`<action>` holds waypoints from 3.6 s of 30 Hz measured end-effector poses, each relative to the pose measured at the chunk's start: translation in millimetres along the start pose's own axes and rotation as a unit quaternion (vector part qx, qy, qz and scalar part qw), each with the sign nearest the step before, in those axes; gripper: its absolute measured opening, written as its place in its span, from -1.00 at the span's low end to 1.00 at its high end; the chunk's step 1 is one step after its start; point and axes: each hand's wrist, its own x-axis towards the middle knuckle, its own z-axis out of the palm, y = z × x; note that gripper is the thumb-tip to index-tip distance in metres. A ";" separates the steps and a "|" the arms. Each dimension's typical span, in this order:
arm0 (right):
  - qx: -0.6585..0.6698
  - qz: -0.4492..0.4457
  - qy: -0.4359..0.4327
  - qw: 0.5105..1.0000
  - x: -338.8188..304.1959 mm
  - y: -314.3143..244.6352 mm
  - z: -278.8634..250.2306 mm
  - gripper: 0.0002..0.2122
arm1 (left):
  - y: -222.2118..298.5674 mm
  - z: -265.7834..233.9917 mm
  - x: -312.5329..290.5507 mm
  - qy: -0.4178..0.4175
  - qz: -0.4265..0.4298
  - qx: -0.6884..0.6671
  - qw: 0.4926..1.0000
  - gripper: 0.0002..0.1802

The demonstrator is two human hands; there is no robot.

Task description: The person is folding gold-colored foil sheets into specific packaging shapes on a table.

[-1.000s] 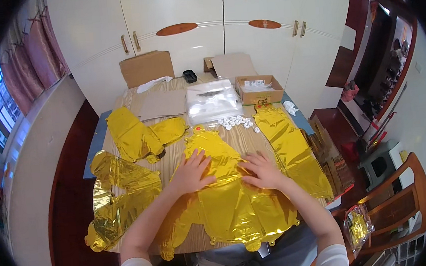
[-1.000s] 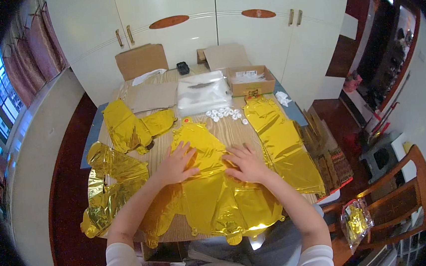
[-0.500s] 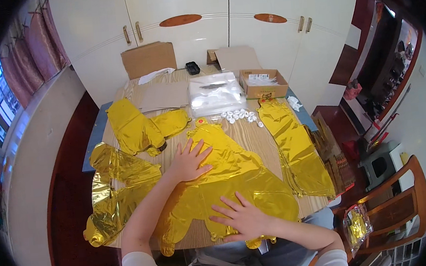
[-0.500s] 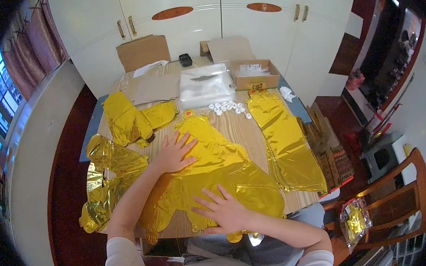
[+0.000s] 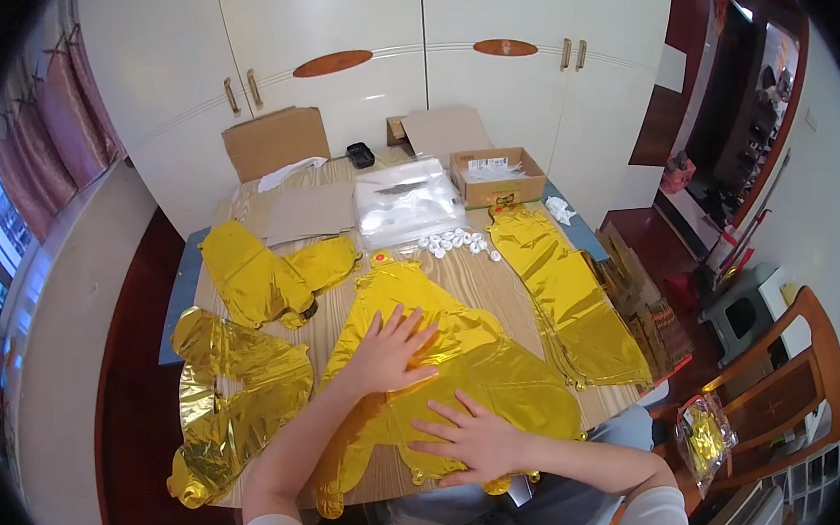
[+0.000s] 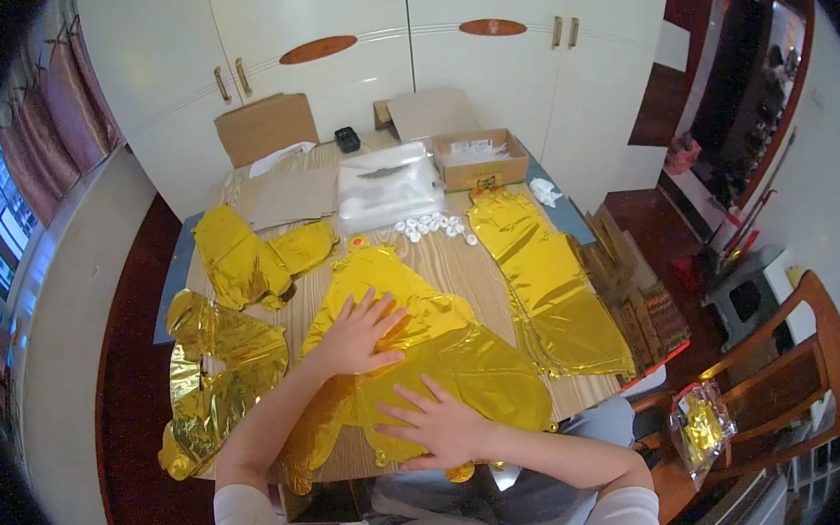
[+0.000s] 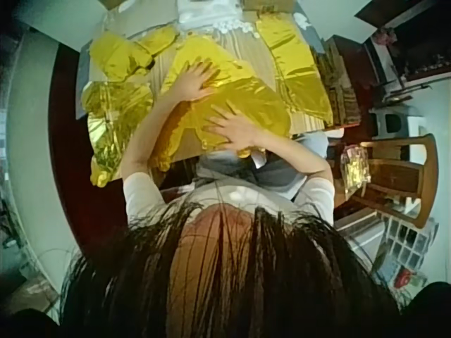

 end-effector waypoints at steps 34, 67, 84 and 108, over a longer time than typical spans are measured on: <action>0.470 0.285 0.097 0.830 9.9 123.9 -40.0 -0.19 | 3.5 -0.1 -1.7 -0.014 -0.010 0.053 0.998 -0.03; -0.023 0.122 0.006 0.992 10.6 91.1 1.5 -0.17 | 16.8 -9.5 25.8 -0.065 -0.002 -0.056 0.996 -0.44; 0.145 0.122 -0.030 0.981 -32.5 62.5 -27.4 -0.18 | 9.4 3.2 31.3 -0.036 0.017 0.027 0.999 -0.01; 0.582 0.522 0.401 0.477 -112.4 -75.6 32.3 -0.80 | 11.6 0.5 29.2 -0.016 0.034 0.022 0.999 -0.13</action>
